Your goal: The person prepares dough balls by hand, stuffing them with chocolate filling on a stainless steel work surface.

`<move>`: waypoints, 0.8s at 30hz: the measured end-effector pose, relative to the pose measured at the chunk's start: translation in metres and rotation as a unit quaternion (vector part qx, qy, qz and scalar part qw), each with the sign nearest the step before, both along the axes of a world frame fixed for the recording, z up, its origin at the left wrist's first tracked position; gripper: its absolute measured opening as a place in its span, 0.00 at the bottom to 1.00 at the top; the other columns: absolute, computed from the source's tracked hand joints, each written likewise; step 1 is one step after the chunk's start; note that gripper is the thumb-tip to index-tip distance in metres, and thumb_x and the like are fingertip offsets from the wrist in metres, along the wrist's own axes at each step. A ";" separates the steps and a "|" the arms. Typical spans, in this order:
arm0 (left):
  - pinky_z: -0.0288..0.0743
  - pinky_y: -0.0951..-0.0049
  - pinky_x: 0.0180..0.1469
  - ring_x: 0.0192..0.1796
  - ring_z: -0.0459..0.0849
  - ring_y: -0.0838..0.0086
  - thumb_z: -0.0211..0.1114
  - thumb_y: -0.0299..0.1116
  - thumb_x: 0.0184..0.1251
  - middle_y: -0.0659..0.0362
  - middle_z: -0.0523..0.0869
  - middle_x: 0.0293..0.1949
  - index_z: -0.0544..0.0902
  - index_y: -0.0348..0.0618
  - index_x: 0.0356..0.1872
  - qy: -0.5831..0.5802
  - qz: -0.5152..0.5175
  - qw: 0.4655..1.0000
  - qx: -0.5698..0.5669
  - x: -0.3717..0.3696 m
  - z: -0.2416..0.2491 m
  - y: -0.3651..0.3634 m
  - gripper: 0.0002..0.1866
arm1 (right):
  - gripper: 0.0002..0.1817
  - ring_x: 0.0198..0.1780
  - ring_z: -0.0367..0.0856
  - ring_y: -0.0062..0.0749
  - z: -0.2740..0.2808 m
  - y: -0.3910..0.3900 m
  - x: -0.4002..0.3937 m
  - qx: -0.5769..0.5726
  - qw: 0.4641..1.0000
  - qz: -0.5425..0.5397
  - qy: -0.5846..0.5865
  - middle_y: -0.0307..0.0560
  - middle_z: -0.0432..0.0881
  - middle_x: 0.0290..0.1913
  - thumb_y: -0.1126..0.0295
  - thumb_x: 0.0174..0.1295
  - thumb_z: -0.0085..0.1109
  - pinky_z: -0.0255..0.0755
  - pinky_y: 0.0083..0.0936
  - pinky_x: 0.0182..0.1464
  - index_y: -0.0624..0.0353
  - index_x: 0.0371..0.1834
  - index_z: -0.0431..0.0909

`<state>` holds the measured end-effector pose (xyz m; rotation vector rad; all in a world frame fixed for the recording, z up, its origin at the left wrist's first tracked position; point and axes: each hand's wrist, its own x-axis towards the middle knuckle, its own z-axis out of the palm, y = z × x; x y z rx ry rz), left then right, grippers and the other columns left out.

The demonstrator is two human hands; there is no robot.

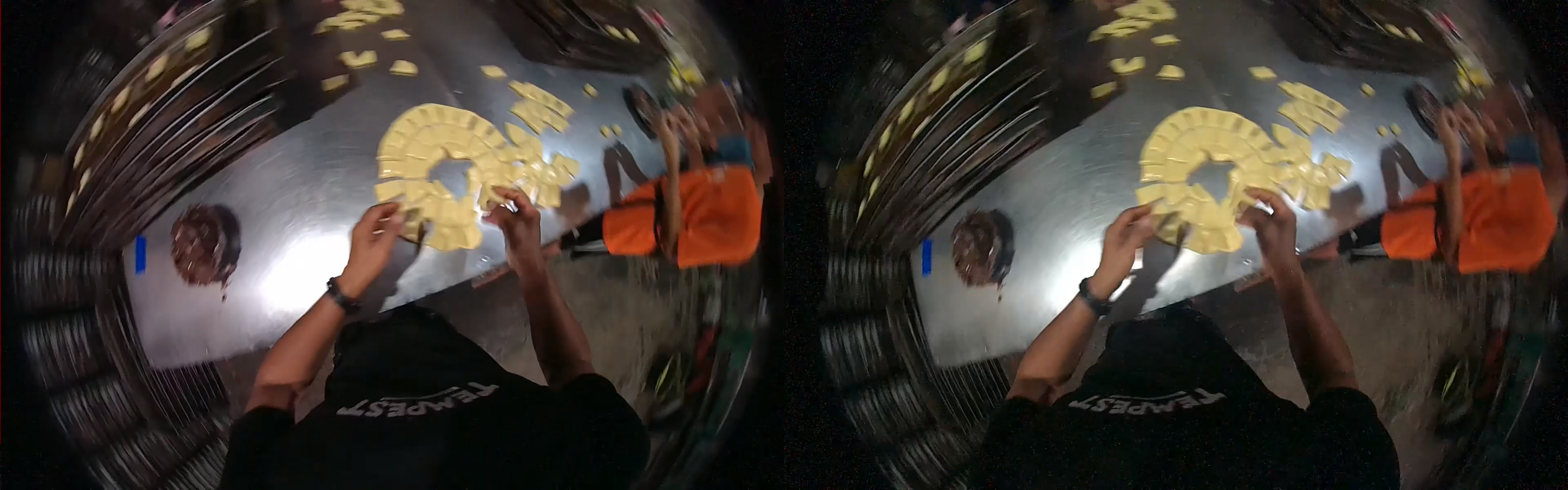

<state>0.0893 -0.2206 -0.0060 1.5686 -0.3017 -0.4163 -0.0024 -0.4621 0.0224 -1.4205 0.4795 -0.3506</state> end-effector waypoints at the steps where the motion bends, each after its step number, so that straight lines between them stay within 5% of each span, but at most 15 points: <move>1: 0.73 0.76 0.51 0.49 0.79 0.77 0.57 0.38 0.72 0.57 0.81 0.48 0.76 0.36 0.55 -0.040 0.003 0.999 0.007 -0.003 0.014 -0.005 0.18 | 0.18 0.36 0.82 0.28 -0.016 0.011 0.001 -0.004 0.985 0.136 -0.104 0.50 0.83 0.39 0.72 0.62 0.59 0.76 0.24 0.46 0.66 0.54 0.73; 2: 0.73 0.77 0.51 0.48 0.78 0.78 0.59 0.36 0.71 0.57 0.81 0.47 0.76 0.34 0.54 -0.055 0.073 0.995 -0.035 -0.007 0.023 -0.011 0.18 | 0.21 0.39 0.82 0.29 0.007 0.044 0.014 -0.053 0.983 0.161 0.077 0.51 0.83 0.42 0.70 0.59 0.63 0.75 0.25 0.46 0.68 0.54 0.73; 4: 0.70 0.83 0.35 0.33 0.73 0.86 0.62 0.28 0.67 0.67 0.78 0.31 0.78 0.36 0.48 -0.065 0.220 0.964 -0.134 -0.011 0.035 -0.012 0.11 | 0.25 0.46 0.80 0.31 0.019 0.111 0.026 0.030 0.979 0.201 -0.026 0.53 0.80 0.48 0.72 0.56 0.65 0.74 0.27 0.46 0.68 0.56 0.70; 6: 0.67 0.83 0.32 0.30 0.70 0.87 0.62 0.28 0.67 0.68 0.76 0.29 0.78 0.36 0.47 -0.008 0.284 0.953 -0.106 -0.012 0.047 0.019 0.11 | 0.31 0.50 0.79 0.33 0.017 0.141 0.035 0.191 0.944 0.269 -0.019 0.54 0.77 0.51 0.73 0.56 0.64 0.74 0.29 0.48 0.64 0.64 0.63; 9: 0.70 0.82 0.37 0.33 0.73 0.85 0.62 0.30 0.67 0.67 0.79 0.30 0.77 0.35 0.49 -0.013 0.204 0.979 -0.011 -0.020 0.057 0.083 0.13 | 0.41 0.53 0.77 0.35 0.023 0.172 0.044 0.359 0.843 0.397 0.059 0.54 0.75 0.52 0.75 0.57 0.62 0.74 0.32 0.51 0.55 0.72 0.50; 11: 0.72 0.79 0.40 0.37 0.75 0.82 0.63 0.31 0.66 0.63 0.79 0.35 0.73 0.35 0.55 -0.058 0.215 0.975 -0.002 -0.029 0.047 0.113 0.19 | 0.45 0.49 0.80 0.34 0.049 0.193 0.049 0.352 0.785 0.488 0.147 0.52 0.74 0.49 0.73 0.61 0.58 0.76 0.30 0.48 0.46 0.75 0.37; 13: 0.72 0.71 0.50 0.50 0.76 0.72 0.61 0.35 0.66 0.55 0.75 0.50 0.63 0.37 0.65 -0.169 0.236 0.956 0.048 -0.039 0.022 0.133 0.29 | 0.43 0.46 0.82 0.37 0.043 0.216 0.055 0.325 0.735 0.560 0.202 0.52 0.76 0.49 0.74 0.63 0.56 0.79 0.28 0.44 0.44 0.75 0.39; 16: 0.70 0.66 0.57 0.57 0.72 0.65 0.57 0.41 0.69 0.52 0.69 0.58 0.60 0.37 0.67 -0.152 0.304 0.940 0.017 -0.058 -0.003 0.165 0.31 | 0.36 0.40 0.84 0.35 0.014 0.251 0.067 0.374 0.654 0.612 0.242 0.50 0.78 0.46 0.74 0.67 0.50 0.80 0.20 0.36 0.48 0.75 0.43; 18: 0.71 0.65 0.58 0.57 0.74 0.64 0.49 0.45 0.74 0.51 0.70 0.60 0.63 0.37 0.65 -0.051 0.338 0.933 -0.114 -0.066 -0.016 0.181 0.27 | 0.34 0.40 0.84 0.34 0.001 0.278 0.070 0.426 0.614 0.607 0.270 0.49 0.79 0.44 0.75 0.68 0.50 0.80 0.21 0.37 0.51 0.74 0.47; 19: 0.70 0.68 0.56 0.53 0.74 0.68 0.49 0.45 0.75 0.53 0.73 0.56 0.66 0.36 0.63 -0.020 0.376 0.918 -0.128 -0.069 -0.021 0.193 0.25 | 0.27 0.39 0.84 0.33 -0.001 0.291 0.076 0.326 0.653 0.632 0.262 0.47 0.80 0.45 0.76 0.66 0.50 0.80 0.24 0.37 0.54 0.70 0.60; 21: 0.72 0.72 0.51 0.47 0.77 0.74 0.49 0.46 0.75 0.54 0.78 0.47 0.72 0.35 0.56 0.006 0.439 0.889 -0.128 -0.072 -0.032 0.224 0.23 | 0.27 0.36 0.83 0.31 -0.016 0.319 0.101 -0.012 0.740 0.665 0.096 0.45 0.81 0.41 0.74 0.63 0.54 0.78 0.26 0.36 0.52 0.68 0.65; 24: 0.75 0.73 0.44 0.41 0.81 0.72 0.52 0.40 0.74 0.56 0.82 0.39 0.76 0.34 0.49 0.033 0.437 0.894 -0.093 -0.086 -0.038 0.291 0.17 | 0.25 0.36 0.82 0.41 0.015 0.366 0.151 -0.415 0.747 0.468 -0.224 0.50 0.84 0.36 0.78 0.54 0.56 0.75 0.37 0.40 0.54 0.59 0.75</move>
